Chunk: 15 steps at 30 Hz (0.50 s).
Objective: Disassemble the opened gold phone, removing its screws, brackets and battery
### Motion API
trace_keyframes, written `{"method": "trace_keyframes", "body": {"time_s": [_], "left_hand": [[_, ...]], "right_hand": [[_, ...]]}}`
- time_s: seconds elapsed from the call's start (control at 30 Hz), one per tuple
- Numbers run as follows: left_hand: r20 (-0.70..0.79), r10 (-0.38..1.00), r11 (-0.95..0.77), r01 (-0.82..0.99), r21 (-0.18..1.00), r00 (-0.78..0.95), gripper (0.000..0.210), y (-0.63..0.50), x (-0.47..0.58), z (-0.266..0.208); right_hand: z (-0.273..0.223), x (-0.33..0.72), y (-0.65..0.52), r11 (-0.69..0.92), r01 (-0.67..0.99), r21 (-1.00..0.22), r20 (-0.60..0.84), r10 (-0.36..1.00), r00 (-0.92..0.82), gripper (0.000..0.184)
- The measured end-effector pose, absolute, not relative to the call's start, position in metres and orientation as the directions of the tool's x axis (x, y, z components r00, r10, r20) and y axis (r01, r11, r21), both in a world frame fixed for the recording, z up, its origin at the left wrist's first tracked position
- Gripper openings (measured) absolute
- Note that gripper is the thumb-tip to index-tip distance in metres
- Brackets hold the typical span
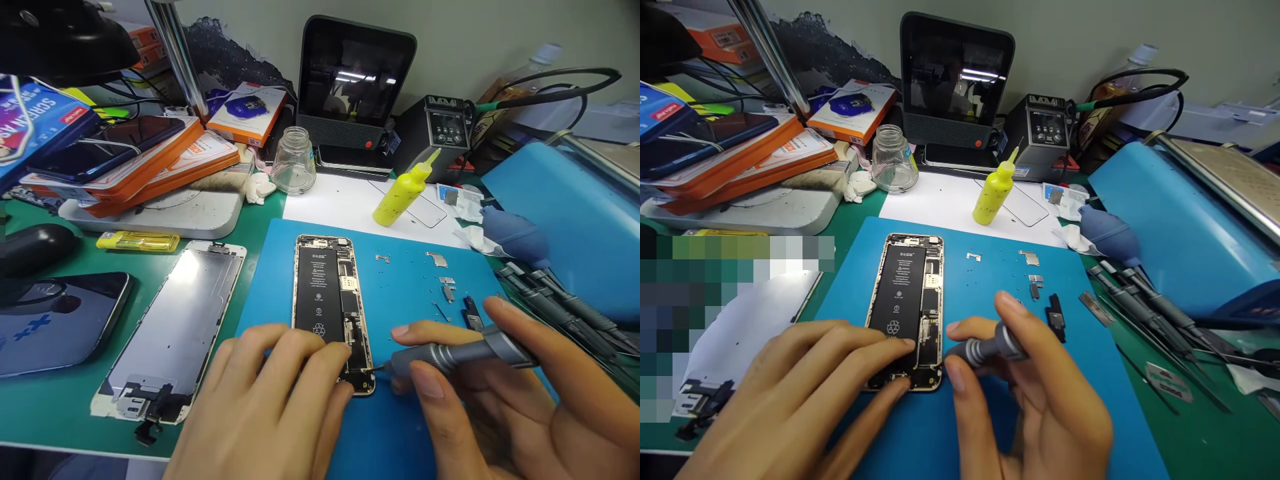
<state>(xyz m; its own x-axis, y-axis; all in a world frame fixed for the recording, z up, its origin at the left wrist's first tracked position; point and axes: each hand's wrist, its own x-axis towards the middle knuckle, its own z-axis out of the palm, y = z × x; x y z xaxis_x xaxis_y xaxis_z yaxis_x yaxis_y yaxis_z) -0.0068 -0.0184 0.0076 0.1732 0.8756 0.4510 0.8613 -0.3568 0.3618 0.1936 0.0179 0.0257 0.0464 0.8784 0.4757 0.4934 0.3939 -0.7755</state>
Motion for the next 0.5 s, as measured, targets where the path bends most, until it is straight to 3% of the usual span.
{"method": "trace_keyframes", "body": {"time_s": [0.17, 0.37, 0.5], "left_hand": [[0.394, 0.862, -0.470, 0.792, 0.390, 0.317, 0.019, -0.006, -0.013, 0.015], [0.391, 0.911, -0.360, 0.724, 0.589, 0.135, 0.021, -0.012, -0.001, 0.012], [0.370, 0.922, -0.339, 0.698, 0.630, 0.113, 0.022, -0.015, 0.004, 0.009]], "right_hand": [[0.026, 0.200, 0.020, 0.409, 0.398, -0.821, 0.471, 0.880, 0.068, 0.051], [0.026, 0.196, 0.019, 0.423, 0.388, -0.819, 0.492, 0.865, 0.096, 0.049], [0.025, 0.190, 0.016, 0.416, 0.388, -0.823, 0.488, 0.866, 0.106, 0.042]]}}
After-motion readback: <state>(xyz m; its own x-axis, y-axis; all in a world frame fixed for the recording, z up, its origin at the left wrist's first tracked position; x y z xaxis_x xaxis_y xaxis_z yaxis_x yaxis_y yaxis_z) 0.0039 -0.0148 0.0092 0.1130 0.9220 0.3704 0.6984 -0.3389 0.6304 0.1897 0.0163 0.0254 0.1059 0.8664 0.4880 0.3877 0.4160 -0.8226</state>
